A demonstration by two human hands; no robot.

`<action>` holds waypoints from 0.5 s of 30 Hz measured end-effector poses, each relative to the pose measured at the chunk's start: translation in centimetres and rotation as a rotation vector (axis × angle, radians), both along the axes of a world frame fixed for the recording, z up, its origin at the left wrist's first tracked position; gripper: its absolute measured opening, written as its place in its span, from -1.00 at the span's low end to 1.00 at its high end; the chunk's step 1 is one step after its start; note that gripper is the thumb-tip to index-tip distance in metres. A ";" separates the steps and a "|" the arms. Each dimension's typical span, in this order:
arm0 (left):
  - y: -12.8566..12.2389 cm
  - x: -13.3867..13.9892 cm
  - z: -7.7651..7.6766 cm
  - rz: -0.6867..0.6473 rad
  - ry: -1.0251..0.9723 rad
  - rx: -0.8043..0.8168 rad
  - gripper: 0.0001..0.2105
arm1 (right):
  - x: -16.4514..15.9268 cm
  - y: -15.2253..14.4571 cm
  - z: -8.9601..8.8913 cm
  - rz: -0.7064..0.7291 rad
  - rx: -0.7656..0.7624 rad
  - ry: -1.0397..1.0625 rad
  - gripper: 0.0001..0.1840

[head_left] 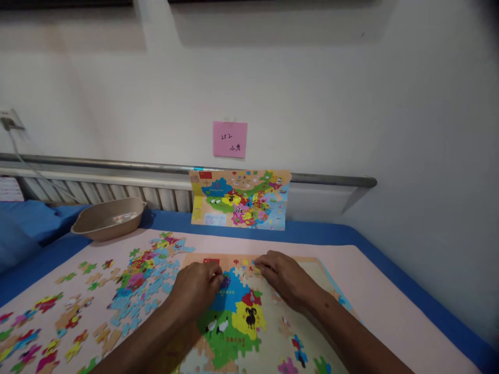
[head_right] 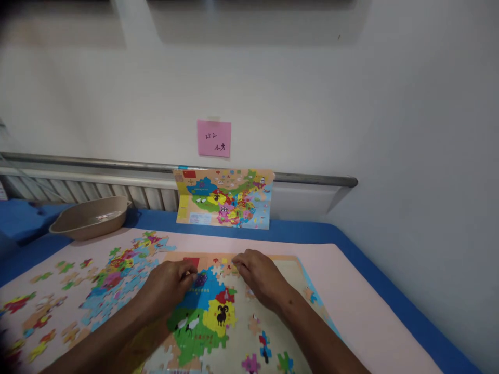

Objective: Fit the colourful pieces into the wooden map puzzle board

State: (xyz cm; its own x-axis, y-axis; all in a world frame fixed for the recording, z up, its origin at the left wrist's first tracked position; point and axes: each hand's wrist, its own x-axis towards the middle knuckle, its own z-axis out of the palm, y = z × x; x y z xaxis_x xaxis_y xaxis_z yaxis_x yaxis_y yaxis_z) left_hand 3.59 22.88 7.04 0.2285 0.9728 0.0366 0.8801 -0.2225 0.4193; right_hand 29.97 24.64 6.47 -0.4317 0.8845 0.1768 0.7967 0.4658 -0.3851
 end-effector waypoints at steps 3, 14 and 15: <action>0.2 -0.2 0.2 -0.035 0.043 -0.024 -0.83 | -0.2 0.0 -0.5 0.000 -0.009 -0.029 -0.73; 2.8 3.3 0.4 -0.212 0.055 0.023 -0.78 | -0.8 0.3 -1.6 0.023 0.040 -0.084 -0.78; 2.9 3.8 0.2 -0.225 0.051 0.022 -0.75 | -0.8 0.3 -1.5 0.023 0.039 -0.098 -0.78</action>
